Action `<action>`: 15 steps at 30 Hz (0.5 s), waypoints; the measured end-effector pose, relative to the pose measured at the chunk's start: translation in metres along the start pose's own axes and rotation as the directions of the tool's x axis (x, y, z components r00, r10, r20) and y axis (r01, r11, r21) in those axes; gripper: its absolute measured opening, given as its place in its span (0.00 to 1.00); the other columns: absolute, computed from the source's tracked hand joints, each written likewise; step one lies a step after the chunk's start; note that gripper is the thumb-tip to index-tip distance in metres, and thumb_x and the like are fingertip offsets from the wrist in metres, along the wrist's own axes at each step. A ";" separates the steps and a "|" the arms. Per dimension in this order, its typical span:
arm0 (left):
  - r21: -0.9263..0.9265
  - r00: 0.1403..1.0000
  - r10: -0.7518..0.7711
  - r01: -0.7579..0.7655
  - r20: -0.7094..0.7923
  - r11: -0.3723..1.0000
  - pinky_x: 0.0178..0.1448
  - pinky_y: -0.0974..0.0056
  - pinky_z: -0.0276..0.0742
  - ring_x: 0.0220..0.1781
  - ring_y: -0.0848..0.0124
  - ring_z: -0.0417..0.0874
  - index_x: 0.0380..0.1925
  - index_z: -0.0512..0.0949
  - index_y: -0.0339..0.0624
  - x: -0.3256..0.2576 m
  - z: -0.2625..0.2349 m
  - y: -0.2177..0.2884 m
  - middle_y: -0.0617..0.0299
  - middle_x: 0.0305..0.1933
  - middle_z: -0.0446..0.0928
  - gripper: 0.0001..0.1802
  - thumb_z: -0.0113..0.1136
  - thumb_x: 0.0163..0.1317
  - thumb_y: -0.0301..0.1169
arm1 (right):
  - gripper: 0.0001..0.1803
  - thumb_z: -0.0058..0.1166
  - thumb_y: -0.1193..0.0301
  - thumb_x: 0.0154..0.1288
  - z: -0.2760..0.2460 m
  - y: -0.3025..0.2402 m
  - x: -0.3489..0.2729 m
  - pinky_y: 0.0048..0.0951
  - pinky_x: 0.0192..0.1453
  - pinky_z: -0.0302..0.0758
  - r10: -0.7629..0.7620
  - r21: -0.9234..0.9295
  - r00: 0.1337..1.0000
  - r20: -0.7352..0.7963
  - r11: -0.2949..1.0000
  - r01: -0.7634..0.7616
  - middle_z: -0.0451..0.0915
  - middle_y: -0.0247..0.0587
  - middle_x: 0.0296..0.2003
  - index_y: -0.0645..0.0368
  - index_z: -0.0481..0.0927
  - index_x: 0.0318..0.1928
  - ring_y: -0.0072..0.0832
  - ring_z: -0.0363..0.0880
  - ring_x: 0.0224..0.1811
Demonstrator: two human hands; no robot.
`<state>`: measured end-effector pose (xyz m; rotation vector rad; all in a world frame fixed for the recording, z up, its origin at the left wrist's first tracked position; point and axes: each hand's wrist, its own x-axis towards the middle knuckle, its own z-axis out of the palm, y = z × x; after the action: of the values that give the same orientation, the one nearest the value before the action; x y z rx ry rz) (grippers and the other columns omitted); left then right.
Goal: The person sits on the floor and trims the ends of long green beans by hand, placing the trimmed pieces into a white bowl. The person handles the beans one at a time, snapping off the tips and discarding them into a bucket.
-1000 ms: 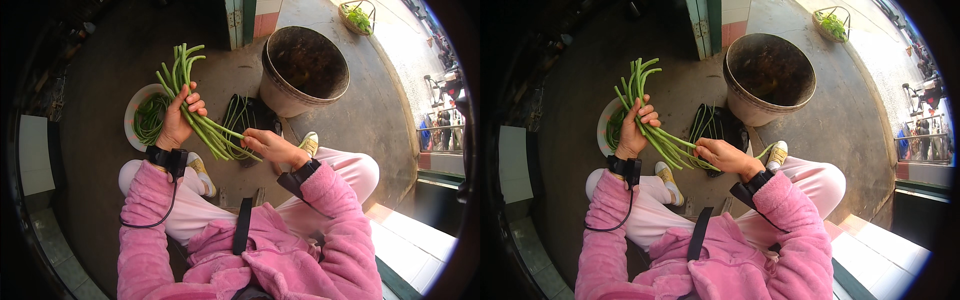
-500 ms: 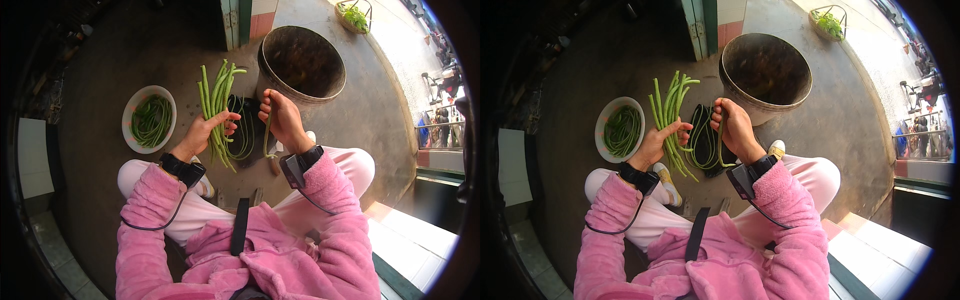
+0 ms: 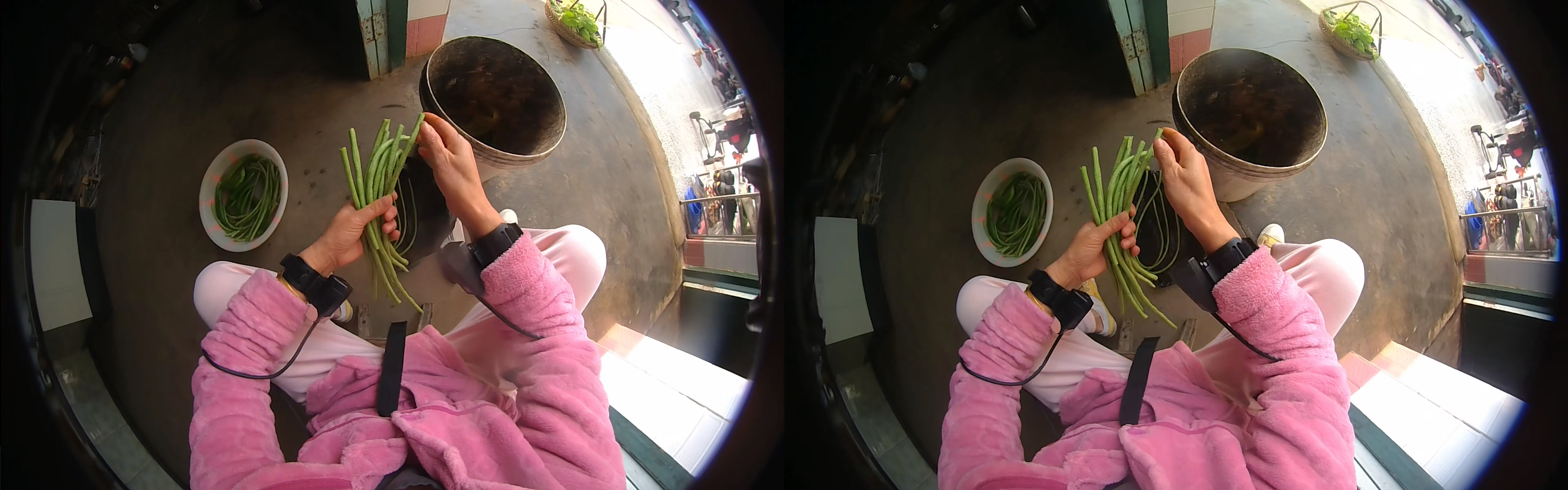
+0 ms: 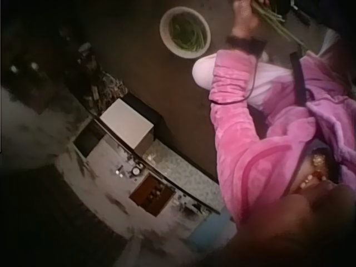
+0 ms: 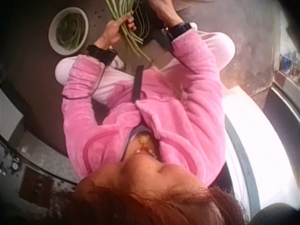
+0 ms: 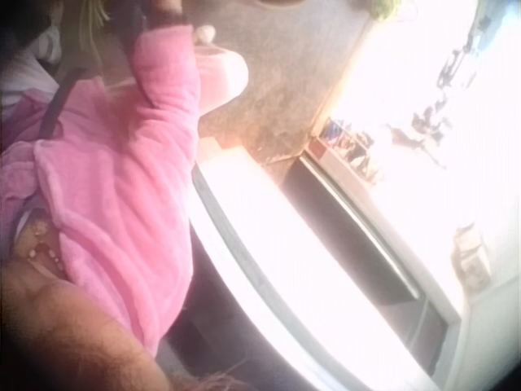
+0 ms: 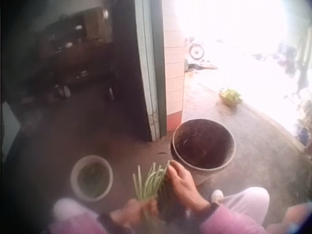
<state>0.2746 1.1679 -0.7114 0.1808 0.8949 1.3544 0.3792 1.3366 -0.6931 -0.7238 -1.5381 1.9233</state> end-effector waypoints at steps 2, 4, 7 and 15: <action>-0.108 0.997 0.066 -0.070 -0.033 0.992 0.43 0.65 0.74 0.32 0.78 0.71 0.48 0.71 0.45 -0.001 -0.009 0.010 0.71 0.30 0.68 0.14 0.57 0.69 0.38 | 0.19 0.47 0.62 0.75 -0.007 0.003 -0.008 0.23 0.44 0.75 -0.016 -0.216 1.000 -0.024 0.976 0.010 0.80 0.36 0.38 0.67 0.78 0.50 0.20 0.77 0.38; -0.238 0.985 0.172 -0.171 -0.016 0.956 0.43 0.66 0.74 0.31 0.78 0.71 0.45 0.72 0.45 -0.003 -0.020 0.024 0.71 0.30 0.68 0.13 0.58 0.69 0.39 | 0.17 0.47 0.64 0.75 -0.012 0.005 -0.023 0.23 0.40 0.76 0.124 -0.242 0.980 0.155 0.967 -0.084 0.82 0.36 0.35 0.66 0.79 0.48 0.21 0.79 0.34; -0.353 0.968 0.250 -0.247 -0.038 0.902 0.42 0.69 0.71 0.31 0.80 0.69 0.44 0.71 0.48 -0.006 -0.034 0.042 0.72 0.30 0.67 0.11 0.58 0.69 0.39 | 0.15 0.48 0.65 0.74 -0.006 0.009 -0.048 0.24 0.39 0.76 0.239 -0.393 0.912 0.334 0.914 -0.096 0.82 0.37 0.33 0.66 0.80 0.48 0.21 0.78 0.33; -0.403 0.956 0.291 -0.279 -0.033 0.872 0.41 0.70 0.69 0.30 0.81 0.66 0.42 0.70 0.49 -0.004 -0.038 0.049 0.73 0.30 0.65 0.12 0.59 0.68 0.40 | 0.10 0.48 0.70 0.69 0.012 0.015 -0.066 0.41 0.41 0.76 -0.016 -0.599 0.801 0.599 0.655 0.461 0.80 0.53 0.35 0.64 0.78 0.44 0.48 0.79 0.39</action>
<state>0.2127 1.1628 -0.7054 0.0095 0.5574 1.7804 0.4148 1.2785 -0.7009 -0.1850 -2.6883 1.2999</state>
